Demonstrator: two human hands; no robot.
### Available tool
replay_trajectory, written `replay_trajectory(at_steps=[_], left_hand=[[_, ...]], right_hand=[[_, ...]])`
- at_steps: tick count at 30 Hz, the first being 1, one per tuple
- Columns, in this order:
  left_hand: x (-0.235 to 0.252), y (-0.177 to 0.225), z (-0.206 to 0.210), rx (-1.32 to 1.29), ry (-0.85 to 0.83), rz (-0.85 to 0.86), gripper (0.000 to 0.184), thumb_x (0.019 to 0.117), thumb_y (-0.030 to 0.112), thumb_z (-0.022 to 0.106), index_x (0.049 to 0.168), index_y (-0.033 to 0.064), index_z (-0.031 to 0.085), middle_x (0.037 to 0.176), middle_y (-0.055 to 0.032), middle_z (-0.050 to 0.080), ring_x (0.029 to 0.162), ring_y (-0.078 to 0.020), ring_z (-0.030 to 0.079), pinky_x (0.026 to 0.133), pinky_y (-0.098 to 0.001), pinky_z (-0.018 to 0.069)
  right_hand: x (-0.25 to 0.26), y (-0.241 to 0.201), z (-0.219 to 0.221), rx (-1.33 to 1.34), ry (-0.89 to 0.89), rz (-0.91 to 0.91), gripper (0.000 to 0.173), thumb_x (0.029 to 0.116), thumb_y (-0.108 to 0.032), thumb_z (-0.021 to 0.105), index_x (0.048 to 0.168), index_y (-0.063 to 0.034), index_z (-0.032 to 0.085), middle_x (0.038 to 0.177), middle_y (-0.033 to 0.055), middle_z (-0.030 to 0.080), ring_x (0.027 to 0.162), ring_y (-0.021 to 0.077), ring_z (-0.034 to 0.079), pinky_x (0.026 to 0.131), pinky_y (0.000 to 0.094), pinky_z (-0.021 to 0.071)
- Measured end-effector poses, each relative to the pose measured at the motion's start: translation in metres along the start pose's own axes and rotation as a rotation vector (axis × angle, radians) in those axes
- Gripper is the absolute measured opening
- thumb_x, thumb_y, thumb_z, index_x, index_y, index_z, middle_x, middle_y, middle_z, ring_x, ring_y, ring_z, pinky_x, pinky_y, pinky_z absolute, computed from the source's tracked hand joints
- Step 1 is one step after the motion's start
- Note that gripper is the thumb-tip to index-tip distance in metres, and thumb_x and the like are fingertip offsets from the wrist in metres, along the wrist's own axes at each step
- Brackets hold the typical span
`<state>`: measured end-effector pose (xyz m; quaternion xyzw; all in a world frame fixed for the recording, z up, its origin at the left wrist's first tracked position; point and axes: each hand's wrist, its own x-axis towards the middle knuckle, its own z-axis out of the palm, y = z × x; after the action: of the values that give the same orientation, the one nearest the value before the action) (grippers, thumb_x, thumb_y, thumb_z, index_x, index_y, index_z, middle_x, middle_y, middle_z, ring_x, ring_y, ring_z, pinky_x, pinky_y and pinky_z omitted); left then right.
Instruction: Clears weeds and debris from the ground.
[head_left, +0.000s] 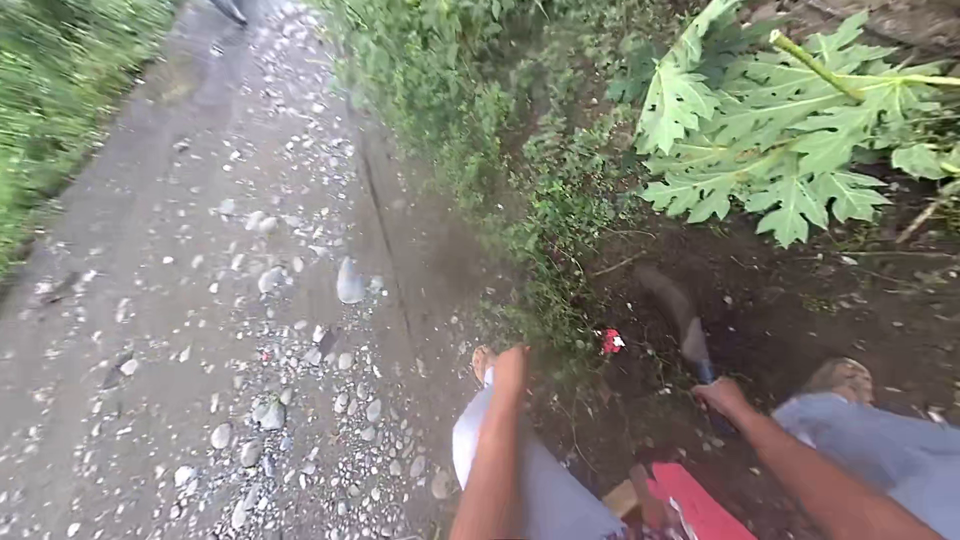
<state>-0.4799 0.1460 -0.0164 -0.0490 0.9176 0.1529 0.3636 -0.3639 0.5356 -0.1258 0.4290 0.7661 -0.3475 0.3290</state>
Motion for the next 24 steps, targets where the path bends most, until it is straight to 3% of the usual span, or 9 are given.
replay_trajectory(at_steps=[1,3,8,12,16,17,18,21,24], left_hand=[[0.001,-0.001,0.001,0.005,-0.001,0.001,0.044,0.113,0.03,0.036,0.136,0.0031,0.062,0.131,-0.0244,0.067,0.128,-0.0416,0.061,0.109,-0.0605,0.0452],[0.003,0.0,0.0,0.018,-0.009,0.007,0.044,0.113,0.031,0.035,0.135,0.0029,0.062,0.13,-0.0239,0.067,0.127,-0.0407,0.062,0.109,-0.0596,0.0456],[0.006,0.003,-0.003,0.022,-0.039,0.052,0.046,0.1135,0.032,0.034,0.133,0.0011,0.063,0.126,-0.024,0.068,0.125,-0.0402,0.063,0.108,-0.0596,0.0458],[0.005,0.008,-0.007,0.011,-0.034,0.063,0.05,0.1131,0.036,0.035,0.125,-0.0011,0.066,0.121,-0.0251,0.07,0.121,-0.0407,0.065,0.106,-0.0599,0.0465],[0.007,0.007,-0.004,0.034,-0.019,0.077,0.052,0.1123,0.039,0.037,0.119,-0.0028,0.068,0.117,-0.0259,0.07,0.119,-0.0413,0.065,0.104,-0.0608,0.0468],[0.008,0.008,-0.005,0.045,-0.016,0.073,0.052,0.1123,0.039,0.037,0.118,-0.0026,0.068,0.117,-0.0256,0.07,0.119,-0.0411,0.065,0.104,-0.0607,0.0469],[0.009,0.008,-0.004,0.053,-0.021,0.069,0.052,0.1123,0.04,0.037,0.118,-0.0022,0.068,0.117,-0.025,0.07,0.119,-0.0406,0.065,0.104,-0.0605,0.047],[0.01,0.008,-0.001,0.058,-0.021,0.068,0.052,0.1122,0.04,0.037,0.118,-0.0016,0.068,0.116,-0.0241,0.071,0.117,-0.0399,0.066,0.103,-0.0594,0.0478],[0.012,0.009,-0.002,0.069,-0.028,0.07,0.052,0.1121,0.04,0.037,0.119,-0.0016,0.068,0.118,-0.0241,0.071,0.119,-0.0397,0.066,0.104,-0.0591,0.0474]], right_hand=[[0.001,0.017,0.001,-0.247,-0.081,0.028,0.04,0.0954,-0.017,0.073,0.122,0.0108,0.062,0.111,0.0264,0.068,0.099,0.0359,0.069,0.091,0.0526,0.0545],[0.0,0.043,-0.008,-0.58,-0.173,0.013,0.048,0.0923,-0.02,0.076,0.127,0.0096,0.061,0.125,0.0305,0.065,0.118,0.0431,0.065,0.1,0.0602,0.0506],[0.007,0.032,-0.094,-0.891,-0.107,-0.215,0.043,0.0907,-0.022,0.078,0.123,0.0048,0.067,0.124,0.0317,0.066,0.119,0.0518,0.062,0.097,0.0717,0.0478],[0.012,0.001,-0.121,-0.569,-0.024,-0.226,0.05,0.0912,-0.016,0.077,0.132,0.0077,0.059,0.12,0.0346,0.065,0.112,0.0508,0.064,0.095,0.0689,0.0487],[0.007,-0.01,-0.057,0.07,0.065,-0.082,0.046,0.1003,-0.025,0.07,0.132,0.0036,0.053,0.089,0.0148,0.064,0.067,0.0219,0.065,0.068,0.0402,0.0583],[0.01,-0.005,-0.038,0.128,0.089,-0.057,0.047,0.0982,-0.025,0.072,0.13,0.0041,0.054,0.088,0.0148,0.065,0.065,0.0222,0.065,0.066,0.0409,0.0583],[0.012,0.005,-0.026,0.059,0.091,-0.032,0.046,0.0964,-0.021,0.073,0.13,0.0053,0.056,0.094,0.0188,0.067,0.072,0.027,0.068,0.071,0.0454,0.0587],[0.012,0.035,-0.035,-0.55,-0.056,-0.015,0.047,0.0913,-0.017,0.073,0.13,0.008,0.061,0.128,0.0296,0.065,0.119,0.0439,0.065,0.098,0.063,0.0519],[0.019,0.039,-0.071,-0.798,-0.067,-0.107,0.042,0.0916,-0.017,0.073,0.127,0.003,0.064,0.128,0.0307,0.065,0.121,0.05,0.063,0.095,0.0702,0.0501]])
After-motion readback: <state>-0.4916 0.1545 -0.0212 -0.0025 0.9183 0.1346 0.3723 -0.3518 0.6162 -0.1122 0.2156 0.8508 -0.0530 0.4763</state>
